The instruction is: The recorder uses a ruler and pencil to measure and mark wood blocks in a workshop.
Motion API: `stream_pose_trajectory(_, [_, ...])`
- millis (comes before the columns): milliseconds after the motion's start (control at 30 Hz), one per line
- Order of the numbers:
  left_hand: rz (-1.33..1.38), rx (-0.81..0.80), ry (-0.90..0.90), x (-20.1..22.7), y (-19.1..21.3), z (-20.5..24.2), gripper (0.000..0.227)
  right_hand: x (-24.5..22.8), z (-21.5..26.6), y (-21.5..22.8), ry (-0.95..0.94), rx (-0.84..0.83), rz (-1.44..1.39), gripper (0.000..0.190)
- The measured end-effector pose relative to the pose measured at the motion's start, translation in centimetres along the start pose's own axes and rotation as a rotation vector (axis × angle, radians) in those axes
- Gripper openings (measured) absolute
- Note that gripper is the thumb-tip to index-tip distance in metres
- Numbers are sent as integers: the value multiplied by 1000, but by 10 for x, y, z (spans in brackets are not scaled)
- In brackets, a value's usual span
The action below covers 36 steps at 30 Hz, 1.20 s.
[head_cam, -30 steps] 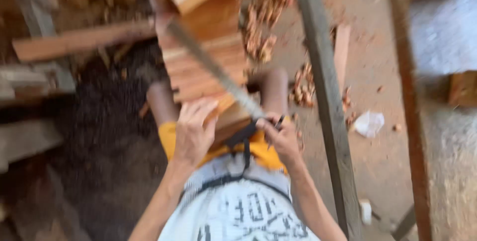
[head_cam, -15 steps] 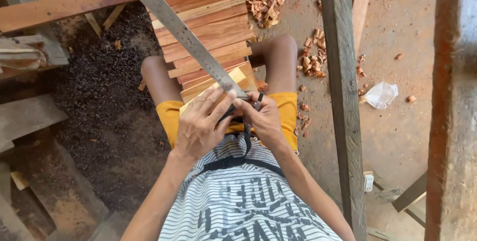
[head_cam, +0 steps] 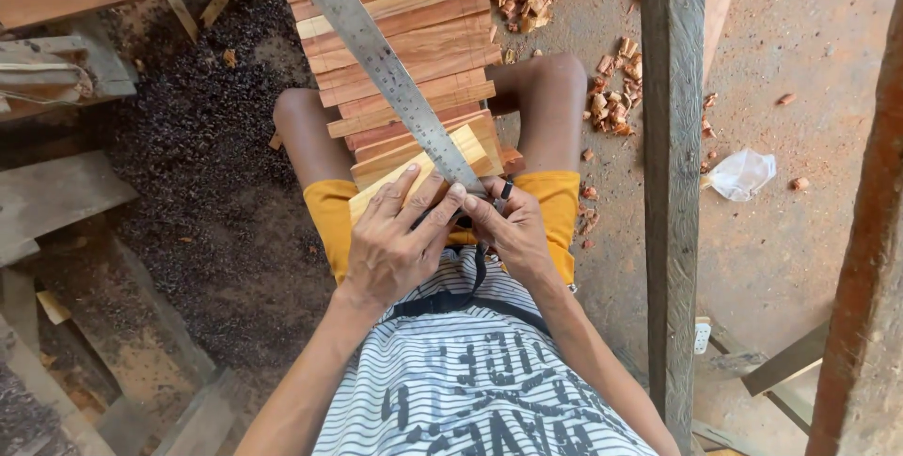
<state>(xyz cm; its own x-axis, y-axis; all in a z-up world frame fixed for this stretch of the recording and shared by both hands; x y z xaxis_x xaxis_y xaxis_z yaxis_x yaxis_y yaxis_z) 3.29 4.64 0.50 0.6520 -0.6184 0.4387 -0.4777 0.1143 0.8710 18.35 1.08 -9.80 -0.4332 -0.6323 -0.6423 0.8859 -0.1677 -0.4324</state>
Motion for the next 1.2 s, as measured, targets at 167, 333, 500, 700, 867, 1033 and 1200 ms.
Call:
stream_pose_trajectory(167, [4, 1, -3, 1, -1, 0, 45, -4, 0, -1, 10, -23, 23, 23])
stream_pose_trajectory(333, [-2, -3, 8, 0, -2, 1, 47, -3, 0, 1, 14, -37, 25, 24])
stream_pose_trajectory(500, [-9, -8, 4, 1, -3, 1, 47, -10, 1, -3, 28, -27, 61, 25])
stream_pose_trajectory(700, [-13, 6, 1, 0, -5, 2, 46, -13, 1, -3, 73, -26, 99, 24])
stream_pose_trajectory(867, [-5, 9, 6, 1, -2, -1, 47, -13, 1, -3, 58, -23, 95, 23])
stream_pose_trajectory(1033, [25, 53, 9, 4, 5, -8, 43, -60, 30, 9, 491, 242, 236, 34])
stream_pose_trajectory(1200, [14, 83, -5, 9, 15, -10, 37, -111, 68, 15, 859, 326, 444, 49])
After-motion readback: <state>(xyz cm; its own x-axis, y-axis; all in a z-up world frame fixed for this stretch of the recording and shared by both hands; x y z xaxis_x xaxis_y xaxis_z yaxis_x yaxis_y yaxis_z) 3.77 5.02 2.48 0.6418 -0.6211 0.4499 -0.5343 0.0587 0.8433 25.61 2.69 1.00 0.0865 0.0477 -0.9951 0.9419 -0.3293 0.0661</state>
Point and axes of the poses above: each hand's wrist, its own z-axis away from the middle knuckle, its own y-axis out of the back of the hand, x = y × z, the point moved 6 cm from there along -z, towards the middle knuckle, and after that the axes turned 6 degrees about -y, right-handed, at the moved point
